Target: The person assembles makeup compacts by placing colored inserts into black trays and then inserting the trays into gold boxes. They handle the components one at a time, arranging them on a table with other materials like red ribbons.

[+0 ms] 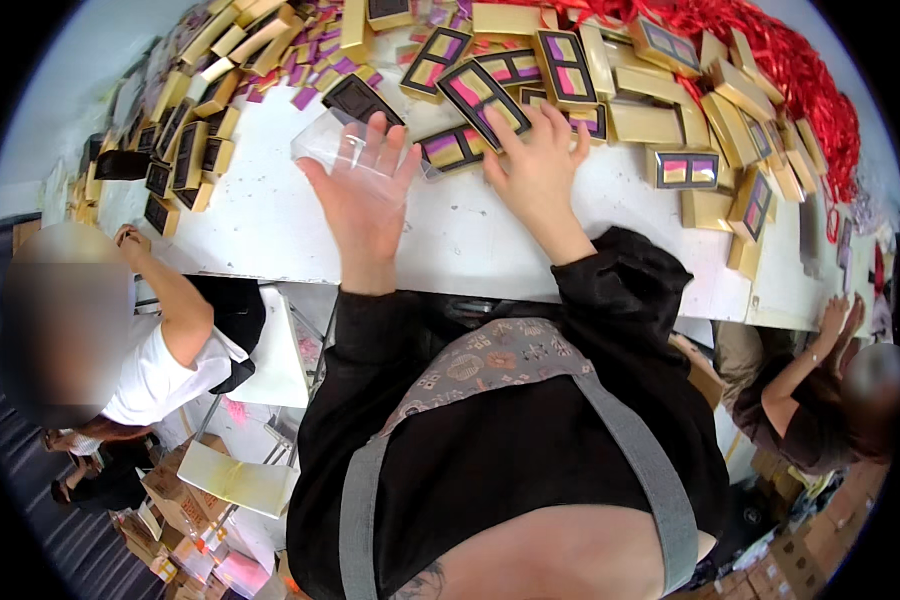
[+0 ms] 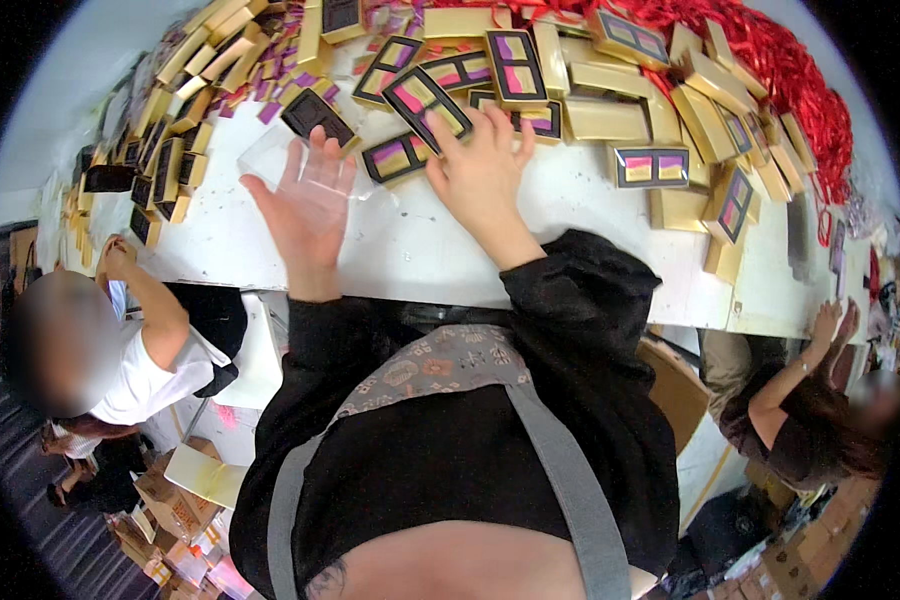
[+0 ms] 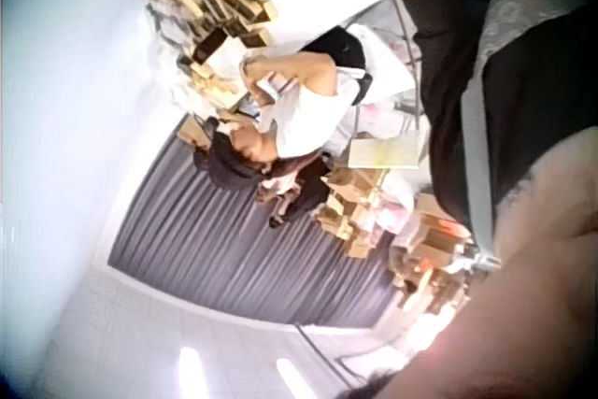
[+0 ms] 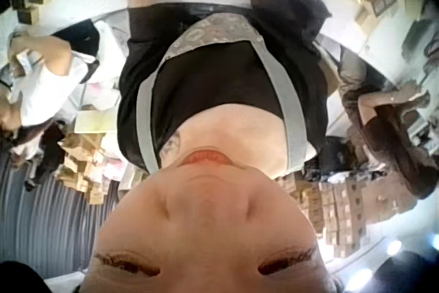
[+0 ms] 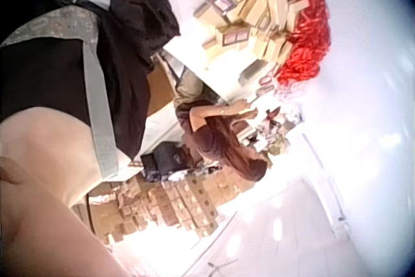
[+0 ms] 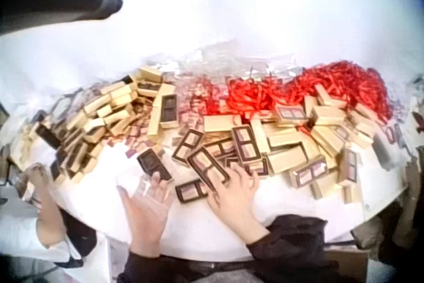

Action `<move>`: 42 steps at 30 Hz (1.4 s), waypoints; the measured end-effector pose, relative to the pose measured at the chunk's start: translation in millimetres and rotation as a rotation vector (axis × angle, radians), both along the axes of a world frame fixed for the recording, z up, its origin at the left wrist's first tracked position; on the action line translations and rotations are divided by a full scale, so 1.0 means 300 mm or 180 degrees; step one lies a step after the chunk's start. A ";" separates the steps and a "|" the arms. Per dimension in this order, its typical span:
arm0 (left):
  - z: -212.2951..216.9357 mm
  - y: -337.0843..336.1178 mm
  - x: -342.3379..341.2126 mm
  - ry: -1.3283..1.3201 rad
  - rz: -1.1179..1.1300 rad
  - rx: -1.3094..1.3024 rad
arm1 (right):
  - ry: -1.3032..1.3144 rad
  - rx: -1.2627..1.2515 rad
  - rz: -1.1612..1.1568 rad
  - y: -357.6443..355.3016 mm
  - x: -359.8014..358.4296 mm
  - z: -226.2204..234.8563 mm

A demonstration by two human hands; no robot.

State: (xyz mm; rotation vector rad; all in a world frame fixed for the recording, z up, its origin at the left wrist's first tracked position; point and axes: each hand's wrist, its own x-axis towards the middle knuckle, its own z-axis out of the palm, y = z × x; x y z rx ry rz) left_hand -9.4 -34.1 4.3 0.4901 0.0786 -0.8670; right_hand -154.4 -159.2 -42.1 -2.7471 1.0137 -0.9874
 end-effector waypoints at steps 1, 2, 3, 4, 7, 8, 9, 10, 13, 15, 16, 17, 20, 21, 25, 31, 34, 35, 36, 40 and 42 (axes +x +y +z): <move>-0.056 0.002 0.028 0.0075 -0.0133 -0.0468 | -0.0125 0.0262 0.0118 0.012 -0.021 0.011; -0.101 0.001 0.055 0.0156 -0.0274 -0.0938 | -0.0667 0.0867 0.0388 0.025 -0.050 0.001; -0.113 -0.021 0.063 0.0256 -0.0248 -0.1109 | -0.1190 0.1459 0.0662 0.035 -0.087 -0.009; -0.110 -0.035 0.062 0.0332 -0.0162 -0.0986 | -0.1101 0.1783 0.1026 0.058 -0.145 -0.010; -0.113 -0.063 0.046 0.0439 -0.0122 -0.0904 | -0.1112 0.2246 0.1838 0.154 -0.250 0.051; -0.102 -0.066 0.025 0.0417 -0.0097 -0.0813 | -0.1340 0.2325 0.1793 0.174 -0.262 0.068; -0.088 -0.068 0.005 0.0394 -0.0065 -0.0722 | -0.1472 0.2143 0.1707 0.153 -0.264 0.095; -0.071 -0.071 -0.015 0.0370 -0.0028 -0.0631 | -0.1589 0.2019 0.1711 0.132 -0.254 0.080; -0.005 -0.109 -0.076 -0.0079 0.0476 0.0175 | -0.1664 0.2173 0.1654 0.125 -0.247 0.058; 0.013 -0.135 -0.111 -0.0288 0.0660 0.0296 | -0.1977 0.2178 0.1428 0.127 -0.221 0.019; 0.015 -0.145 -0.120 -0.0391 0.0749 0.0355 | -0.1898 0.2096 0.1389 0.138 -0.211 0.011; 0.002 -0.149 -0.108 -0.0434 0.0727 0.0291 | -0.1819 0.2026 0.1344 0.161 -0.192 0.026; -0.025 -0.157 -0.069 -0.0644 0.0739 0.0325 | -0.1676 0.2073 0.1318 0.148 -0.171 0.050; -0.004 -0.160 -0.074 -0.0771 0.0803 0.0484 | -0.1700 0.2226 0.1290 0.137 -0.172 0.039; -0.060 -0.165 -0.099 -0.1361 0.0852 0.0688 | -0.1443 0.2037 0.1470 0.119 -0.167 0.007; -0.084 -0.132 -0.130 -0.0391 -0.0506 -0.0551 | -0.2451 0.3643 0.2151 0.098 -0.153 0.042; -0.021 -0.110 -0.221 -0.1082 -0.1122 0.0429 | -0.1952 0.2993 0.2127 0.060 -0.148 0.056; 0.012 -0.102 -0.254 -0.1037 -0.1147 0.0671 | -0.1836 0.2446 0.2144 0.049 -0.149 0.067; 0.043 -0.089 -0.287 -0.0972 -0.1157 0.0913 | -0.1956 0.2241 0.2086 0.044 -0.143 0.073; -0.037 -0.097 -0.351 -0.2770 0.0196 0.1906 | -0.2967 0.2244 0.1718 0.017 -0.110 0.070; -0.053 -0.085 -0.339 -0.4230 0.0428 0.1921 | -0.2874 0.3009 0.1027 0.024 -0.087 0.069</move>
